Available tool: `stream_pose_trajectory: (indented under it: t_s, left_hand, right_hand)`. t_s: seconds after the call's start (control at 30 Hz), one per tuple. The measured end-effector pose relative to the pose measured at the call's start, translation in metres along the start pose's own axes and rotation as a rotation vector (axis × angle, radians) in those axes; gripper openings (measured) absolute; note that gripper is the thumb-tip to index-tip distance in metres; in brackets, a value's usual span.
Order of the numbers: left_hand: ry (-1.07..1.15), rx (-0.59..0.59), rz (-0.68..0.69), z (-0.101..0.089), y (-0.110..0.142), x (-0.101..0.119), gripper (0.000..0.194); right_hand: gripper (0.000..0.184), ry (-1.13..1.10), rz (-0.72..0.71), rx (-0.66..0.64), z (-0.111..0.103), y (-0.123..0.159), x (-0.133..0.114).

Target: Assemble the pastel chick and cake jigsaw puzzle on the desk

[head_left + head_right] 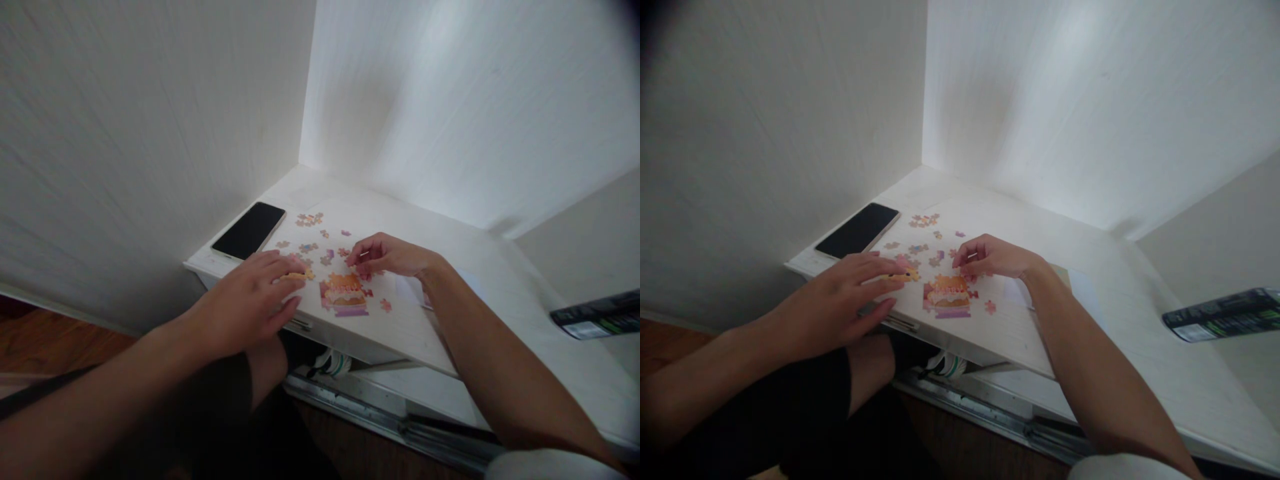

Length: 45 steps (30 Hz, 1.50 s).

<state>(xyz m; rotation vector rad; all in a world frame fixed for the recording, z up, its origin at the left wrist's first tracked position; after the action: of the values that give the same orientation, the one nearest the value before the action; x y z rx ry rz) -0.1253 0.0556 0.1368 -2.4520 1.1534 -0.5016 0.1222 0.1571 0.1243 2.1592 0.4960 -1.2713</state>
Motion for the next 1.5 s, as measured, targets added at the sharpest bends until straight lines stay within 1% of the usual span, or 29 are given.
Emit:
stream_pose_trajectory:
  t_s: [0.07, 0.17, 0.27, 0.37, 0.53, 0.7, 0.83, 1.1, 1.2, 1.37, 1.43, 1.5]
  left_hand:
    - [0.015, 0.020, -0.033, -0.007, 0.000, -0.010, 0.026]
    - [0.022, 0.009, -0.092, -0.014, 0.000, -0.021, 0.026]
    - [0.018, -0.025, -0.138, -0.017, 0.000, -0.028, 0.030]
    - [0.019, -0.046, -0.153, -0.017, 0.002, -0.032, 0.031]
    - [0.027, -0.079, -0.145, -0.014, 0.006, -0.038, 0.033]
    - [0.010, -0.082, -0.158, -0.016, 0.009, -0.042, 0.034]
    - [0.005, -0.096, -0.170, -0.017, 0.011, -0.045, 0.034]
    - [0.014, -0.125, -0.169, -0.012, 0.013, -0.041, 0.034]
    - [0.002, -0.131, -0.176, -0.009, 0.012, -0.038, 0.035]
    - [0.007, -0.152, -0.156, -0.005, 0.010, -0.033, 0.032]
    - [0.002, -0.151, -0.151, -0.004, 0.010, -0.031, 0.031]
    - [-0.005, -0.157, -0.147, -0.003, 0.011, -0.029, 0.031]
  right_hand:
    - [0.024, -0.009, 0.004, 0.005, -0.001, 0.000, 0.001]
    - [0.026, 0.006, 0.006, 0.003, -0.002, -0.001, 0.003]
    - [0.027, 0.012, -0.018, 0.013, -0.003, 0.000, 0.002]
    - [0.024, -0.032, -0.038, 0.032, -0.004, 0.000, 0.002]
    - [0.022, -0.093, -0.038, 0.064, -0.004, 0.000, 0.003]
    - [0.024, -0.101, -0.056, 0.075, -0.003, 0.000, 0.000]
    - [0.023, -0.083, -0.036, 0.074, -0.001, 0.001, -0.002]
    - [0.026, -0.074, -0.030, 0.097, 0.004, 0.000, -0.006]
    - [0.027, -0.047, -0.059, 0.154, 0.008, -0.003, -0.010]
    - [0.027, -0.004, -0.184, 0.333, 0.015, -0.011, -0.014]
    - [0.027, 0.086, -0.243, 0.406, 0.019, -0.013, -0.016]
    - [0.025, 0.245, -0.299, 0.474, 0.025, -0.014, -0.019]
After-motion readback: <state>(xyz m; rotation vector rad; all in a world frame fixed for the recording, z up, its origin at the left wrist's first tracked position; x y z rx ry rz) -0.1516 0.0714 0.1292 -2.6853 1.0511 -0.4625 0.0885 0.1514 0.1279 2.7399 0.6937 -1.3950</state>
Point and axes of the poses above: each hand's wrist, its own y-axis away from the middle knuckle, its own z-axis out of the palm, x = y × z, the point moved 4 cm from there along -y, towards the middle knuckle, and after that the axes turned 7 degrees about x, right-handed, at the moved point
